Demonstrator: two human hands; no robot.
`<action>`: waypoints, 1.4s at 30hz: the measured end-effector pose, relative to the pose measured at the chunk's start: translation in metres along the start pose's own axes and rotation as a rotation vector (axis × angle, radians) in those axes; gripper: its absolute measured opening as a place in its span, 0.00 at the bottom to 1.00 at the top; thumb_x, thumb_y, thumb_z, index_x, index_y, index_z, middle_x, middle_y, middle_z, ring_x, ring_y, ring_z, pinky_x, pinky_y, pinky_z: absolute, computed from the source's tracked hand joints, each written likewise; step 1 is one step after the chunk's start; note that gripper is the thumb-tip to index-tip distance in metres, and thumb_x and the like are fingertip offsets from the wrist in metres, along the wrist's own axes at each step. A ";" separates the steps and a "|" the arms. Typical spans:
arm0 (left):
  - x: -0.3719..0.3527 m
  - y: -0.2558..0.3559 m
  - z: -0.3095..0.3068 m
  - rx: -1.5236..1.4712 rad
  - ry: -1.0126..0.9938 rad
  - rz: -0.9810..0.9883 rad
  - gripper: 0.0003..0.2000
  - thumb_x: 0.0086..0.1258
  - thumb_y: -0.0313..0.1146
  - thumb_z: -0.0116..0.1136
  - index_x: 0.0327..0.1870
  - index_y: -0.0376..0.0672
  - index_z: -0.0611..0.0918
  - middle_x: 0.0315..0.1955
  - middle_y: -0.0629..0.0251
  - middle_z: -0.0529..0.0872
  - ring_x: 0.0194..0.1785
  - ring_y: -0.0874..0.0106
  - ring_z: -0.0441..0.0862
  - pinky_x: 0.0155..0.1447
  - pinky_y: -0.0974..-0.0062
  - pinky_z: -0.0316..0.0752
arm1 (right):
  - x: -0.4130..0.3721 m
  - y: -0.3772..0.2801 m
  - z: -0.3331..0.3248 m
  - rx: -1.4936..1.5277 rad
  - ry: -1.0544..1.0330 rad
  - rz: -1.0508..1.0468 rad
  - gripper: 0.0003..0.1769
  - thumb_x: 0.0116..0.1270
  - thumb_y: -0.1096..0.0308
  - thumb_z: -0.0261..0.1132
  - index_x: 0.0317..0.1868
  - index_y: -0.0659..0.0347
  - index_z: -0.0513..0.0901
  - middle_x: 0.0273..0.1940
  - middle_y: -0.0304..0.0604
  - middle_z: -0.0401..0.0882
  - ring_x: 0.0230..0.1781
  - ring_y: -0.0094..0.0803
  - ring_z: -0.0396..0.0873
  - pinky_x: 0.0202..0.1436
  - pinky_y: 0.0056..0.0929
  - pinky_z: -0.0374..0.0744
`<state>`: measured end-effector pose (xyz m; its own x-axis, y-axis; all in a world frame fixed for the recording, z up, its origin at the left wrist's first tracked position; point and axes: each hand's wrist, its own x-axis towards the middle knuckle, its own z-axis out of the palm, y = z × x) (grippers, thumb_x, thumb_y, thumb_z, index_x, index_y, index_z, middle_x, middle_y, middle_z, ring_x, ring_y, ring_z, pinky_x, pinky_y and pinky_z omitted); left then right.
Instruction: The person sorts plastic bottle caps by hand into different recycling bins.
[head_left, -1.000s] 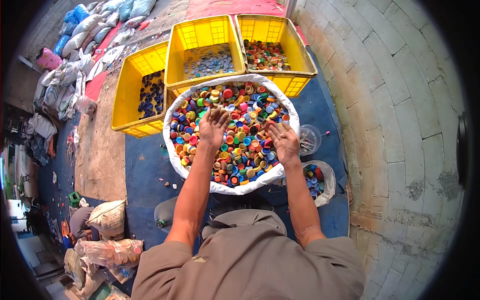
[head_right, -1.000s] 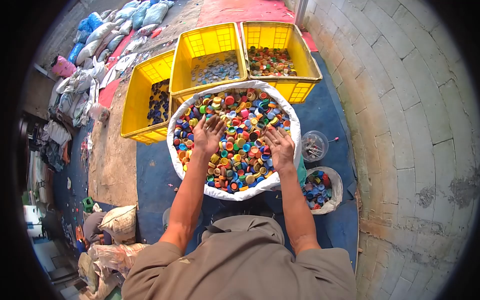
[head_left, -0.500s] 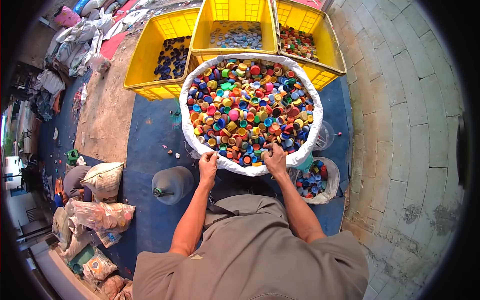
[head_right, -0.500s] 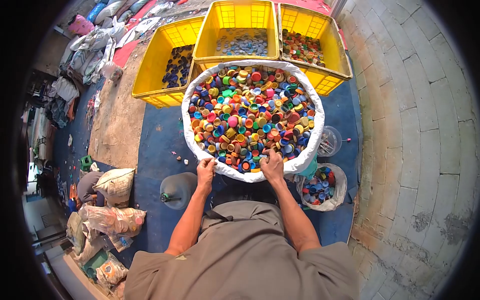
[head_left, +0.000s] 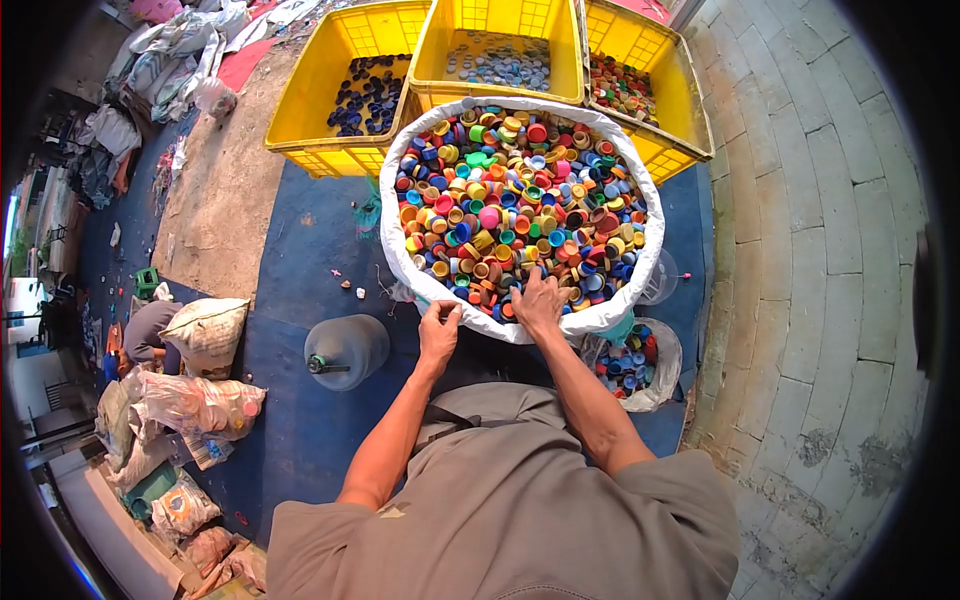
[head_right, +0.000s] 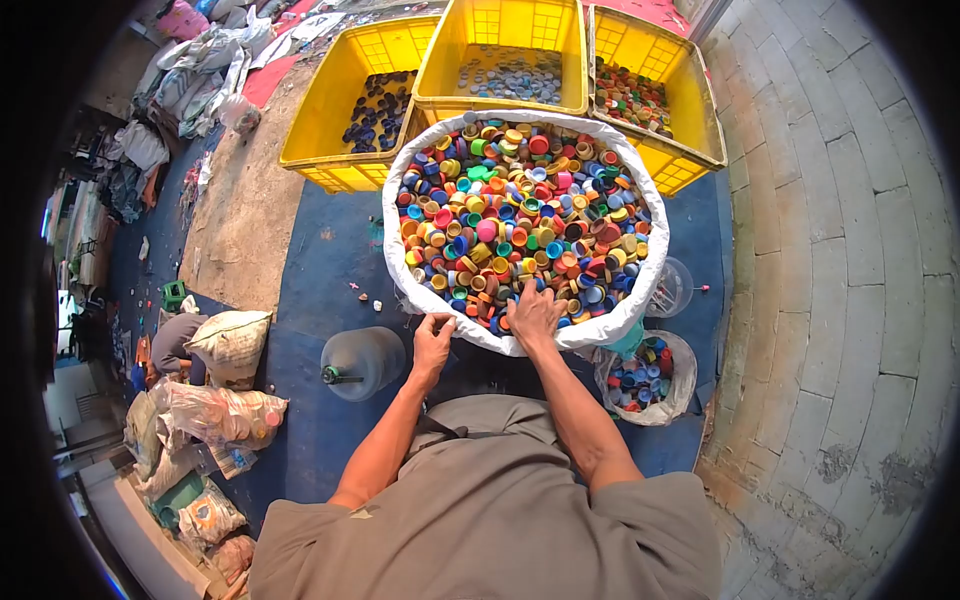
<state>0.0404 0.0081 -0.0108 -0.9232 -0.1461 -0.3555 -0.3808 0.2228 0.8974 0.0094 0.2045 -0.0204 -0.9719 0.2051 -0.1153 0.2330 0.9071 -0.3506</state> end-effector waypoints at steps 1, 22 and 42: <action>0.000 -0.001 0.000 0.009 -0.002 -0.003 0.11 0.67 0.35 0.60 0.42 0.35 0.82 0.34 0.61 0.86 0.37 0.72 0.81 0.46 0.74 0.74 | 0.000 -0.003 0.000 -0.022 -0.009 0.022 0.24 0.56 0.59 0.69 0.50 0.60 0.74 0.32 0.46 0.80 0.42 0.45 0.77 0.50 0.48 0.63; 0.063 0.079 0.107 0.498 -0.221 0.719 0.25 0.53 0.29 0.69 0.54 0.40 0.75 0.39 0.63 0.85 0.45 0.62 0.77 0.52 0.65 0.70 | -0.052 0.078 -0.071 1.995 -0.176 0.455 0.20 0.55 0.77 0.54 0.50 0.65 0.75 0.43 0.46 0.76 0.43 0.35 0.79 0.48 0.36 0.81; 0.109 0.086 0.165 0.849 -0.326 1.033 0.28 0.51 0.27 0.65 0.58 0.44 0.76 0.44 0.61 0.84 0.51 0.59 0.73 0.53 0.63 0.66 | -0.110 0.088 -0.064 2.162 0.028 0.575 0.11 0.56 0.74 0.57 0.41 0.62 0.74 0.37 0.42 0.76 0.40 0.33 0.77 0.49 0.36 0.77</action>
<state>-0.1015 0.1703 -0.0156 -0.7290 0.6487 0.2185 0.6736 0.6230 0.3977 0.1348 0.2850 0.0212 -0.8034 0.2399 -0.5450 0.0585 -0.8790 -0.4733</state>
